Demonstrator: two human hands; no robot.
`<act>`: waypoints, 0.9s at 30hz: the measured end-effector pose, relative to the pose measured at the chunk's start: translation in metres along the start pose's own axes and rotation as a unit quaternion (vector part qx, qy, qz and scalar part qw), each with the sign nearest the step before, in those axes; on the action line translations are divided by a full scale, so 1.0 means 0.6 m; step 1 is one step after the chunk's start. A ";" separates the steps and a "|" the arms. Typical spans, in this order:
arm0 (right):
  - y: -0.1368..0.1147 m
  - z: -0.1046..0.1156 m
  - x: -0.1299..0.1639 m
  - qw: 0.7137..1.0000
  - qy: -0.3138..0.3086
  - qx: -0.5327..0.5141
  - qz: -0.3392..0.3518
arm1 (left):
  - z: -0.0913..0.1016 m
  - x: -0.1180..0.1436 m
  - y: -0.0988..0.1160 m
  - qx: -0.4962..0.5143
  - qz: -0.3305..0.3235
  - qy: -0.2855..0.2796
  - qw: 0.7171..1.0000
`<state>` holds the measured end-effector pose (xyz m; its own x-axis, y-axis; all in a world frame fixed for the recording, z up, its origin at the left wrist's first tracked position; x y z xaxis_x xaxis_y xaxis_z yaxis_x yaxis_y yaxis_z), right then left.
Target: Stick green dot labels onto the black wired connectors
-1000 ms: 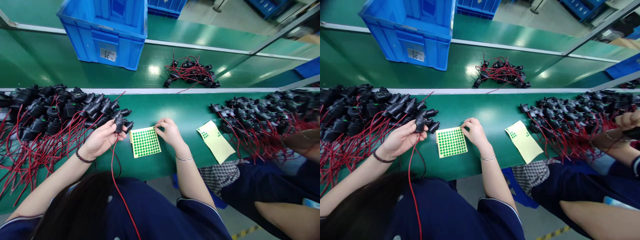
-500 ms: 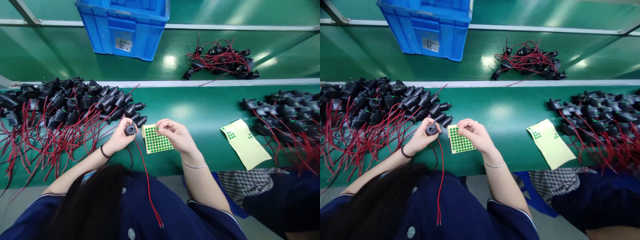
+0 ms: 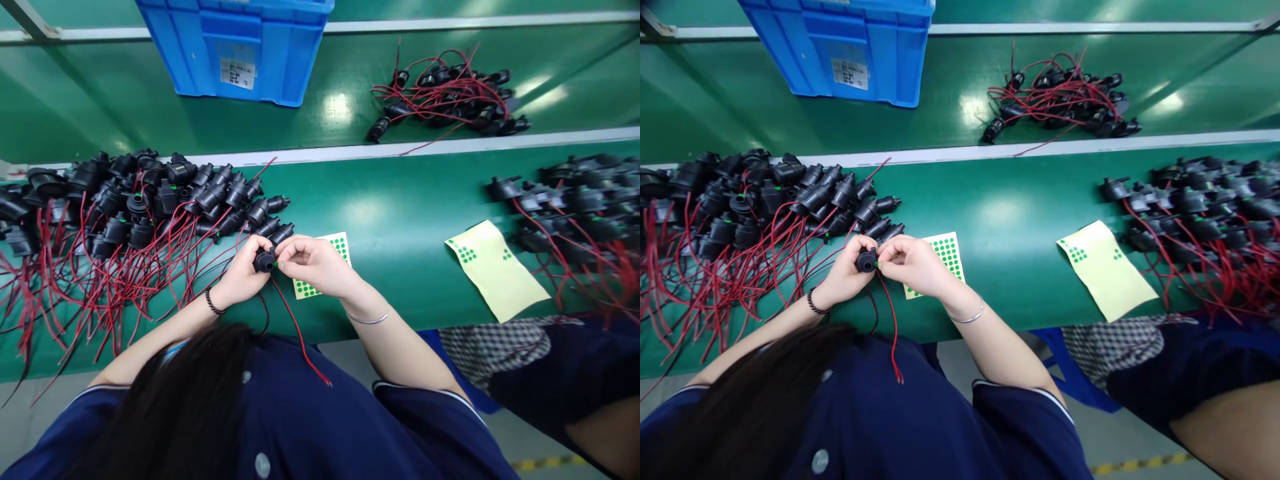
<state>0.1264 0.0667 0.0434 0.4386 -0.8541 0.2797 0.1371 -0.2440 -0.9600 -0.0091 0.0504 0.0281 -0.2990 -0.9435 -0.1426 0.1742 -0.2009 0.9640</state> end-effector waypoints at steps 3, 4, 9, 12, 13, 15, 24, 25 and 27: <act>0.000 0.000 0.001 1.000 0.003 0.017 -0.004 | -0.002 0.000 0.004 -0.021 -0.018 -0.009 1.000; 0.000 0.000 0.001 1.000 0.004 0.023 -0.005 | -0.002 0.000 0.005 -0.028 -0.023 -0.011 0.999; -0.005 0.003 0.004 0.998 0.011 0.067 0.006 | -0.003 0.000 0.010 -0.058 -0.049 -0.013 0.997; -0.014 0.004 0.006 0.994 0.026 0.103 0.029 | -0.003 0.001 0.013 -0.071 -0.064 -0.008 0.995; -0.017 0.004 0.007 0.992 0.031 0.113 0.037 | -0.003 0.001 0.014 -0.075 -0.066 -0.006 0.995; -0.023 0.003 0.009 0.989 0.044 0.132 0.054 | -0.004 0.002 0.014 -0.086 -0.068 0.000 0.994; -0.018 -0.003 0.016 0.991 0.082 0.094 0.047 | -0.003 0.010 0.014 -0.094 -0.080 0.034 0.992; -0.014 -0.004 0.016 0.994 0.079 0.070 0.037 | -0.004 0.010 0.015 -0.095 -0.084 0.034 0.991; -0.007 -0.007 0.014 0.997 0.069 0.029 0.024 | -0.004 0.011 0.016 -0.094 -0.091 0.035 0.991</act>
<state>0.1258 0.0586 0.0495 0.3194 -0.9203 0.2258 0.1718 -0.1781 -0.9689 -0.0071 0.0416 0.0360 -0.2761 -0.9017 -0.3327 0.2969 -0.4093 0.8628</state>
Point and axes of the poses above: each hand's wrist, its own x-axis away from the middle knuckle, its own z-axis out of the back of the hand, y = z × x, the point moved 7 cm from there along -x, towards the middle knuckle, and after that the axes turned 3 degrees about -z, right-handed, at the moved point
